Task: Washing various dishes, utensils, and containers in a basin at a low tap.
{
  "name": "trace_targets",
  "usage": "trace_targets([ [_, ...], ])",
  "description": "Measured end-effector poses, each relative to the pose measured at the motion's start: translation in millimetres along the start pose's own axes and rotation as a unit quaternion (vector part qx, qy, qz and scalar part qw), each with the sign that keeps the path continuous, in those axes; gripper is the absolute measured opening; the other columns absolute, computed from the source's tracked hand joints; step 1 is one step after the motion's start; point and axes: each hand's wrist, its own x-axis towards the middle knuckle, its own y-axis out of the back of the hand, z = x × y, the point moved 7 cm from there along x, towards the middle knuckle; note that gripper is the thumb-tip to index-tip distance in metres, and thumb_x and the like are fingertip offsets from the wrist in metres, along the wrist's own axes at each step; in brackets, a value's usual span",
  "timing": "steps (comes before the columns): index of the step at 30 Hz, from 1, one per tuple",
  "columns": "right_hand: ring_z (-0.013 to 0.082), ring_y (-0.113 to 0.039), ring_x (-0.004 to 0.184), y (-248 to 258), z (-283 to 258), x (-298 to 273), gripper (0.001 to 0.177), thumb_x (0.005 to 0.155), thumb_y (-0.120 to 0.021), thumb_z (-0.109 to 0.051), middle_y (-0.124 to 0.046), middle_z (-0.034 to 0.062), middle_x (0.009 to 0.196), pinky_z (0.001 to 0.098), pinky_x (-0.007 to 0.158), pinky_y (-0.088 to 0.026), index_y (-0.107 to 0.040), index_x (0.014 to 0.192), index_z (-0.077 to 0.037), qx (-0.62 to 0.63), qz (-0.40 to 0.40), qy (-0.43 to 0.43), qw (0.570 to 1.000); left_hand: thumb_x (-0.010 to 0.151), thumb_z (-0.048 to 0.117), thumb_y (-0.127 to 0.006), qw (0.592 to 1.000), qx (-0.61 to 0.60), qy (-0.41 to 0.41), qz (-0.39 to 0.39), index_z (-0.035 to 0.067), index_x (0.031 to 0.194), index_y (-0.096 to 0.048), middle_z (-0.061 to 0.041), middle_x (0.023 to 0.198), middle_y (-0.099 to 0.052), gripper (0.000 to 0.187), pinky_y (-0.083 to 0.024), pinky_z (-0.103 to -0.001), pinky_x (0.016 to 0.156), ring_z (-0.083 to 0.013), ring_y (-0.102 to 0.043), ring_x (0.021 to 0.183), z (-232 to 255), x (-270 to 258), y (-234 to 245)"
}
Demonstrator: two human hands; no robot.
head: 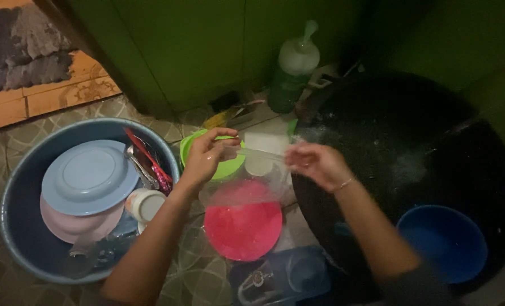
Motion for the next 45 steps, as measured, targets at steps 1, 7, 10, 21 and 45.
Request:
trace_targets([
  [1,0.0330,-0.068,0.106,-42,-28,-25,0.038,0.091,-0.064,-0.022,-0.074,0.0177,0.109,0.0450,0.093,-0.055,-0.067,0.121,0.001,-0.154,-0.023,0.139,0.978,0.095,0.001,-0.050,1.000,0.005,-0.017,-0.020,0.002,0.126,-0.063,-0.015,0.117,-0.074,0.034,-0.061,-0.033,0.092,-0.0216,-0.072,0.110,11,-3,-6],
  [7,0.0347,-0.067,0.105,-127,-42,-61,0.049,0.072,-0.080,-0.021,-0.073,0.0158,0.111,0.0481,0.086,-0.052,-0.070,0.118,-0.005,-0.635,-0.082,0.440,0.629,0.085,-0.006,-0.053,0.972,0.140,-0.145,-0.117,0.002,0.136,-0.060,-0.015,0.119,-0.075,0.052,-0.060,-0.034,0.098,-0.0230,-0.074,0.114,85,-32,0],
  [10,0.0290,-0.071,0.095,-142,-38,-58,0.029,0.083,-0.078,-0.021,-0.075,0.0076,0.105,0.0440,0.078,-0.056,-0.074,0.111,-0.010,-0.668,-0.074,0.418,0.611,0.082,-0.006,-0.056,0.951,0.217,-0.221,-0.020,0.002,0.141,-0.058,-0.017,0.127,-0.073,0.060,-0.056,-0.038,0.105,-0.0266,-0.072,0.121,103,-50,39],
  [21,0.0242,-0.071,0.103,-281,11,-73,0.023,0.093,-0.073,-0.013,-0.073,0.0042,0.109,0.0418,0.083,-0.057,-0.073,0.115,-0.016,-0.565,-0.023,0.690,0.452,0.083,0.008,-0.069,0.920,-0.267,-0.062,0.281,0.004,0.153,-0.025,-0.031,0.134,-0.063,0.084,-0.058,-0.050,0.096,-0.0396,-0.068,0.116,-11,-162,233],
  [45,0.0414,-0.051,0.132,-289,131,23,0.062,0.079,-0.070,-0.019,-0.051,0.0202,0.145,0.0544,0.106,-0.041,-0.057,0.139,-0.008,-0.577,0.026,0.423,0.698,0.098,0.014,-0.059,0.634,-0.027,0.065,0.770,0.017,0.157,-0.032,-0.016,0.141,-0.058,0.065,-0.058,-0.045,0.096,-0.0297,-0.067,0.113,-267,-308,527],
])
